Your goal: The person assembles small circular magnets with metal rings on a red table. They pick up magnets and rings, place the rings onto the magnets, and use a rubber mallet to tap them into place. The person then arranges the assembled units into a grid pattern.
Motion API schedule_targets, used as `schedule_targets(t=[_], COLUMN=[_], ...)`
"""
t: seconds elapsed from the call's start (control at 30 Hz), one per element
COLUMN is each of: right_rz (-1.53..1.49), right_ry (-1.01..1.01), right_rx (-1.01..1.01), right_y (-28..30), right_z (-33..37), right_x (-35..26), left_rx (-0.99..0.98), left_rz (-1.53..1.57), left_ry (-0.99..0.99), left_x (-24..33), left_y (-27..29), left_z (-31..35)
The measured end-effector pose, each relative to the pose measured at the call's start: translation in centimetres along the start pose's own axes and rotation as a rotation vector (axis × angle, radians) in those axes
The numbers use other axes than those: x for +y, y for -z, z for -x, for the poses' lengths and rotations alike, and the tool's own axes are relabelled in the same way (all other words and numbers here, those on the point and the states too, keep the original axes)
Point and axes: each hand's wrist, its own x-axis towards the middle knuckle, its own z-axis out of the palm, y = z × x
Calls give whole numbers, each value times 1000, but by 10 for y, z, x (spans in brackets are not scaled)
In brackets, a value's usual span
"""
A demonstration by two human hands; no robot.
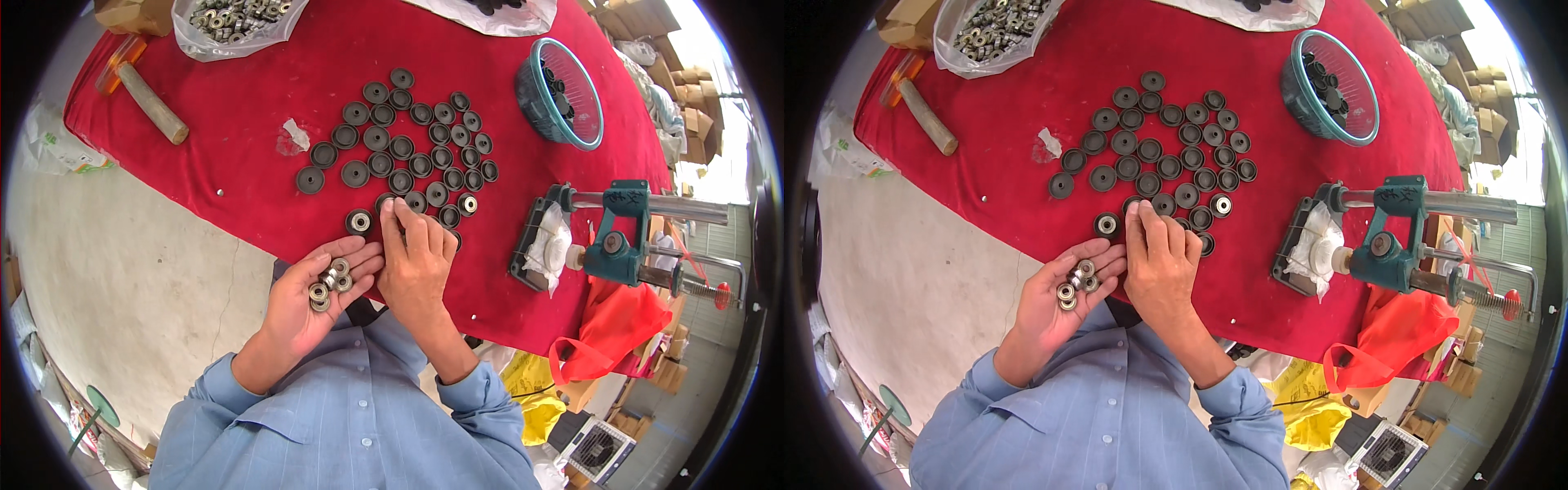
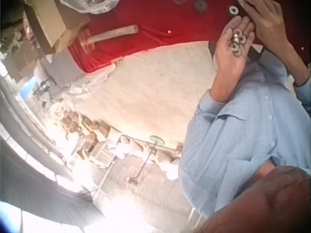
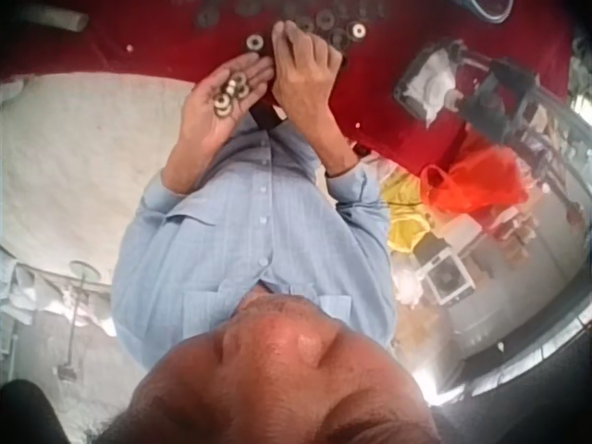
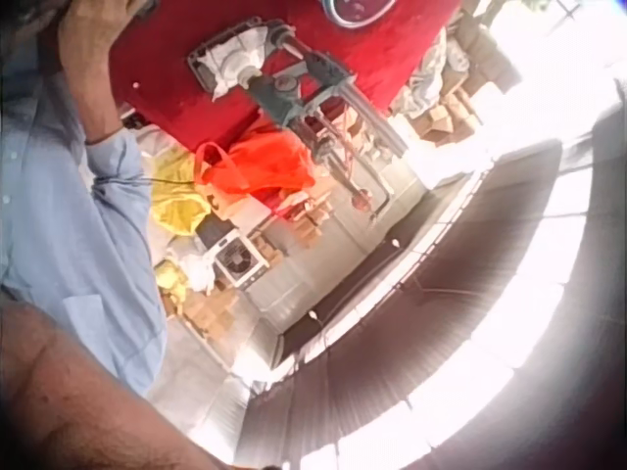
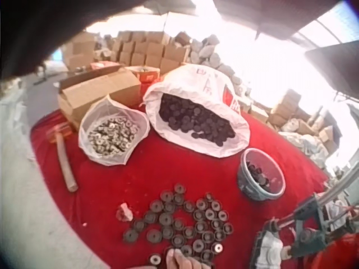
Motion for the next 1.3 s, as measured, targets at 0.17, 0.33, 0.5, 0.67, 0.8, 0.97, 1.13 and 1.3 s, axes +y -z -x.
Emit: schedule_targets(t=[0.17,0.33,0.5,0.67,0.8,0.97,1.13,1.3], right_rz=[-282,-549,-613,-478,-256,-194,-161,-41], right_ry=[-74,147,141,23,-91,-69,-6,13], right_rx=[35,-143,-163,126,163,107,62,19], right_y=[14,36,31,32,10,0,3,7], right_z=[-4,1,1,-13,-19,-19,-15,2], right_x=[1,-15,-15,10,45,48,41,32], left_rx=[-48,-100,-134,-140,-75,-56,-51,-51], left_rz=[-2,-15,-50,-28,-57,-54,-72,-72], left_ry=[-37,-45,-15,-16,9,32,38,30], left_x=[-2,-4,-1,-1,1,3,2,1], left_y=[2,15,13,13,7,6,6,7], left_z=[-1,-1,-2,-2,-2,-2,-2,-2])
